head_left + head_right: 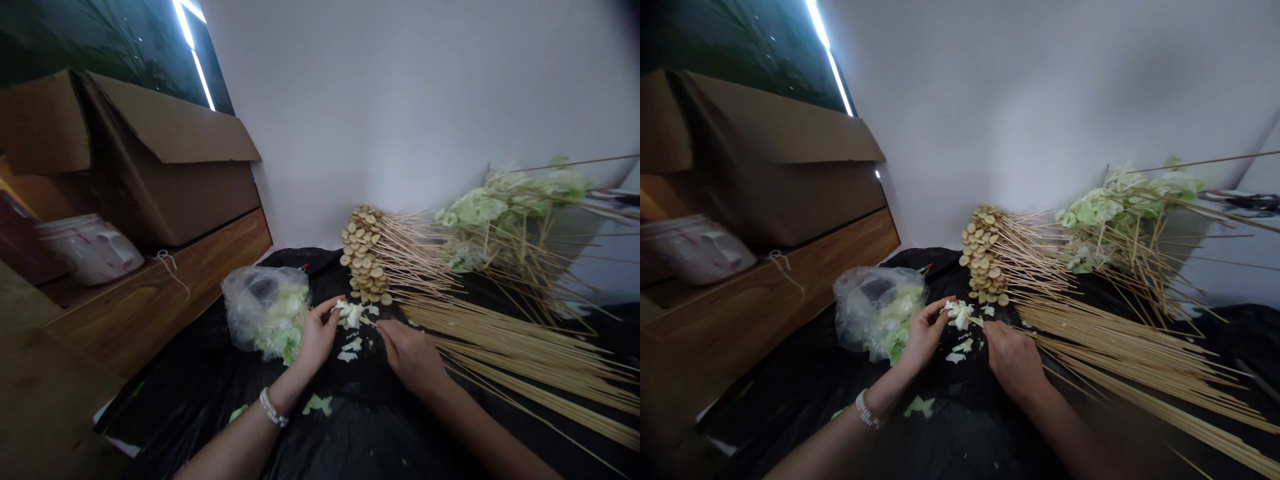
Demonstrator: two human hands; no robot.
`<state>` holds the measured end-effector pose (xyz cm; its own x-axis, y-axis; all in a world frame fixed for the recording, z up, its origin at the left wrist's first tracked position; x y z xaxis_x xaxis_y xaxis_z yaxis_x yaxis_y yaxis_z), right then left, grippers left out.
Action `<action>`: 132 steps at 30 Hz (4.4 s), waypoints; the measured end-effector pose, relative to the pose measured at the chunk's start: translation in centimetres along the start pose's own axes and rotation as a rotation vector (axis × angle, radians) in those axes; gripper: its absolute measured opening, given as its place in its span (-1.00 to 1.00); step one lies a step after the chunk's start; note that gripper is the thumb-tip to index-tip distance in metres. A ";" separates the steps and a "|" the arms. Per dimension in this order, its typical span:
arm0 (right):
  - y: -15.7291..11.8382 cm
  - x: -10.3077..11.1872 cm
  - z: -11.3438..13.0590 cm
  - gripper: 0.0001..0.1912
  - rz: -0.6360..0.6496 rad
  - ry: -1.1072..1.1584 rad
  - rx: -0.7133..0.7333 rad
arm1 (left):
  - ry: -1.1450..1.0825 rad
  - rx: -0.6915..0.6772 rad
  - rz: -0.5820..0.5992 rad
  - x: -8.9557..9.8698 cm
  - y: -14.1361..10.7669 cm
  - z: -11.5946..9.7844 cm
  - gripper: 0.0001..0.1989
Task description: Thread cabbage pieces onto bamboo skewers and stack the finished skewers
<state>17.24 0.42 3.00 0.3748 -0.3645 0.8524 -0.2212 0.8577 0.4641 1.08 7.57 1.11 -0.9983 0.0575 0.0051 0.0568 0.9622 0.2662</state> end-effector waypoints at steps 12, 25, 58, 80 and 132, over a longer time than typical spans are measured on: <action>0.1 -0.6 0.0 -0.70 0.054 0.031 -0.040 | 0.030 0.022 0.021 -0.5 -0.5 0.5 -0.72; 0.1 -1.6 -0.1 -0.76 0.102 0.120 -0.072 | -0.007 0.048 0.023 -0.8 -0.7 0.5 -0.73; 1.1 0.0 -0.3 -0.73 0.136 0.574 -0.173 | -0.692 0.396 0.126 -3.4 -2.0 2.1 -0.60; 0.4 -0.1 0.6 -0.70 0.068 0.314 -0.012 | -0.633 0.454 0.219 -3.8 -2.2 2.3 -0.62; 0.4 -0.2 -0.2 -0.68 0.117 0.279 -0.082 | -0.103 -0.037 0.038 -0.2 -0.2 -1.8 -0.72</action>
<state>17.30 0.94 2.99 0.5866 -0.1580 0.7943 -0.2082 0.9184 0.3365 1.27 6.91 2.82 -0.9890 0.1224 -0.0833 0.0918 0.9484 0.3035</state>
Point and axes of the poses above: each hand's wrist, its own y-axis towards the middle knuckle, its own x-axis out of the back of the hand, z = x × y, the point moved 10 cm from there along y, towards the middle knuckle, and after that the axes turned 3 degrees about z, right-handed, at the moved point
